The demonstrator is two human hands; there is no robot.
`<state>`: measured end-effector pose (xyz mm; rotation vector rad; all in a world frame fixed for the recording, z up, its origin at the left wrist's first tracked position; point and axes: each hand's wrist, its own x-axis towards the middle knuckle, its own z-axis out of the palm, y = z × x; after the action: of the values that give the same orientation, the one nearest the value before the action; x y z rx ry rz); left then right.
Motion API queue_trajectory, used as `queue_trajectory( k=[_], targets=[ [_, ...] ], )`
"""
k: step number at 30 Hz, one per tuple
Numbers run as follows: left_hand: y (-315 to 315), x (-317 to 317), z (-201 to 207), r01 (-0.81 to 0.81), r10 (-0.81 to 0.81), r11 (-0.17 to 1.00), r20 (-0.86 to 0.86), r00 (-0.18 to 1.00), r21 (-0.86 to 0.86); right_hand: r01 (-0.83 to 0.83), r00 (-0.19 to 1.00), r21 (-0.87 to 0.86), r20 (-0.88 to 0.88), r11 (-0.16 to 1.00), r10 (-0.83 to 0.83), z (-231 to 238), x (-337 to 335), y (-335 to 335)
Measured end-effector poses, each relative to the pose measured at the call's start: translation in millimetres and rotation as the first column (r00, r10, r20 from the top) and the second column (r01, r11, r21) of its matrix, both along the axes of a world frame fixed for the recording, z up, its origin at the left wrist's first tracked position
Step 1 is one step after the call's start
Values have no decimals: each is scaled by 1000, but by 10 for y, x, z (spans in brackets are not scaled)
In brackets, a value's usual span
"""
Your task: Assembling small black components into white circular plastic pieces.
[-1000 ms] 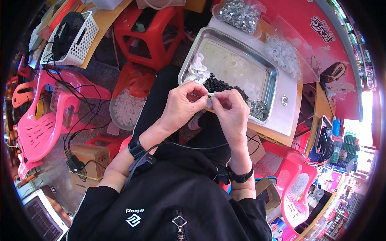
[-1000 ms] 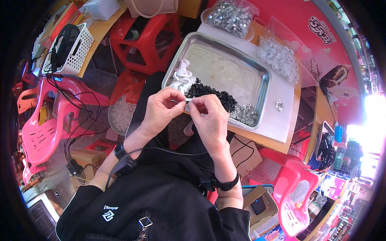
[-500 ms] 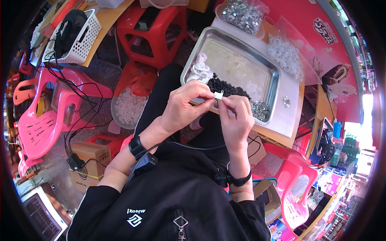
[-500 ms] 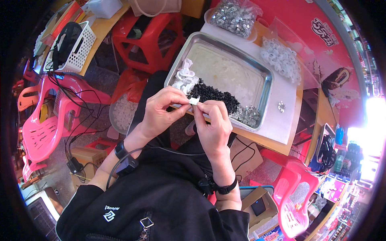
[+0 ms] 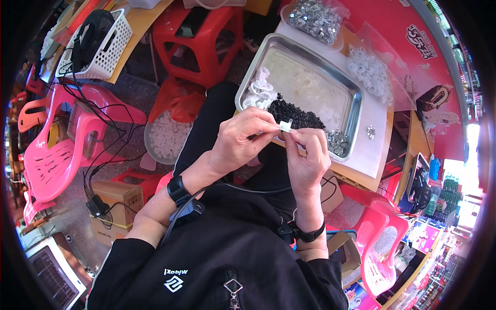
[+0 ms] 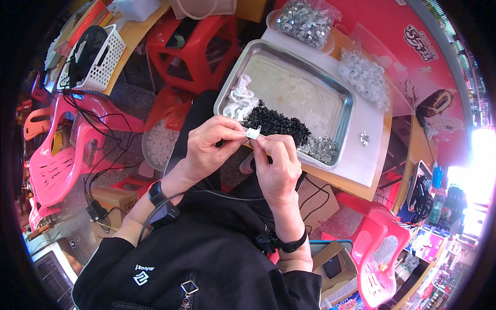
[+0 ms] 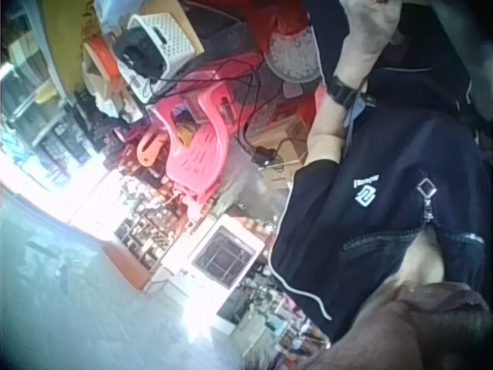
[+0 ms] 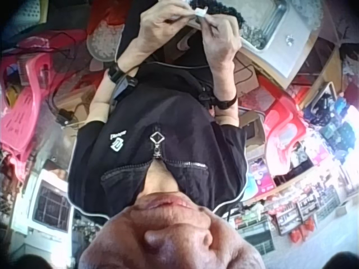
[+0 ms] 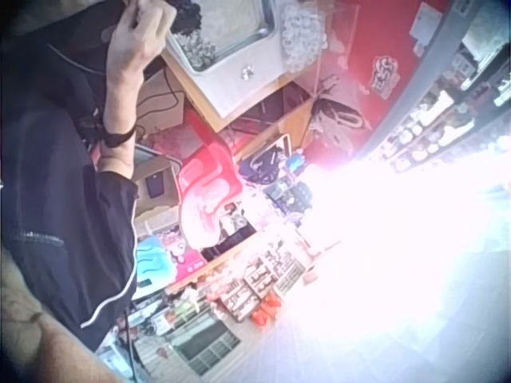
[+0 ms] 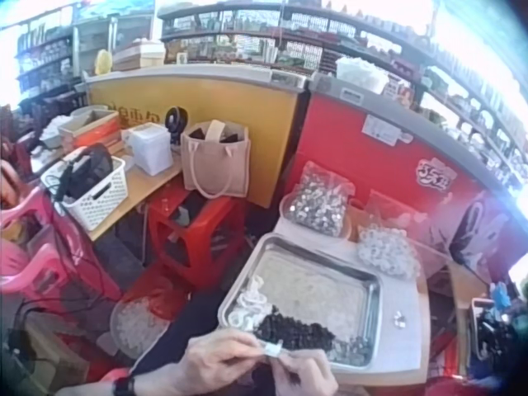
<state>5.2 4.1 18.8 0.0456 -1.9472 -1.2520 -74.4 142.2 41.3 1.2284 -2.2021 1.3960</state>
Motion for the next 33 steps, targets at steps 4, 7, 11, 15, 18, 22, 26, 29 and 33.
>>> queue_trajectory(
  k=[4,7,11,15,18,22,26,29,33],
  targets=[
    [-33,12,-58,57,-58,998,42,997,23,-19,942,-62,333,998,38,-89,-14,12],
    [-21,-5,-37,315,-395,641,-50,917,700,2,577,-331,771,944,269,-65,-3,-17],
    [48,-67,-115,276,-428,544,-21,904,792,55,352,-416,859,907,372,-77,-14,-68],
    [72,-94,-132,254,-336,733,11,942,631,3,330,-397,867,918,374,-97,69,-161],
    [72,-53,-104,164,-319,641,67,945,750,-49,545,-261,802,964,245,12,143,-184],
    [45,-35,-91,110,-332,640,144,932,760,-109,994,77,40,991,106,-30,-14,-176],
    [63,-30,-87,70,-319,602,159,934,796,-131,989,151,-44,980,139,-1,-38,-209],
    [49,-15,-122,67,-307,624,166,937,778,-145,977,205,-123,968,173,13,-34,-230],
    [95,-34,-146,24,-235,606,150,960,795,-120,960,191,-229,974,163,-35,7,-272]
  ],
)
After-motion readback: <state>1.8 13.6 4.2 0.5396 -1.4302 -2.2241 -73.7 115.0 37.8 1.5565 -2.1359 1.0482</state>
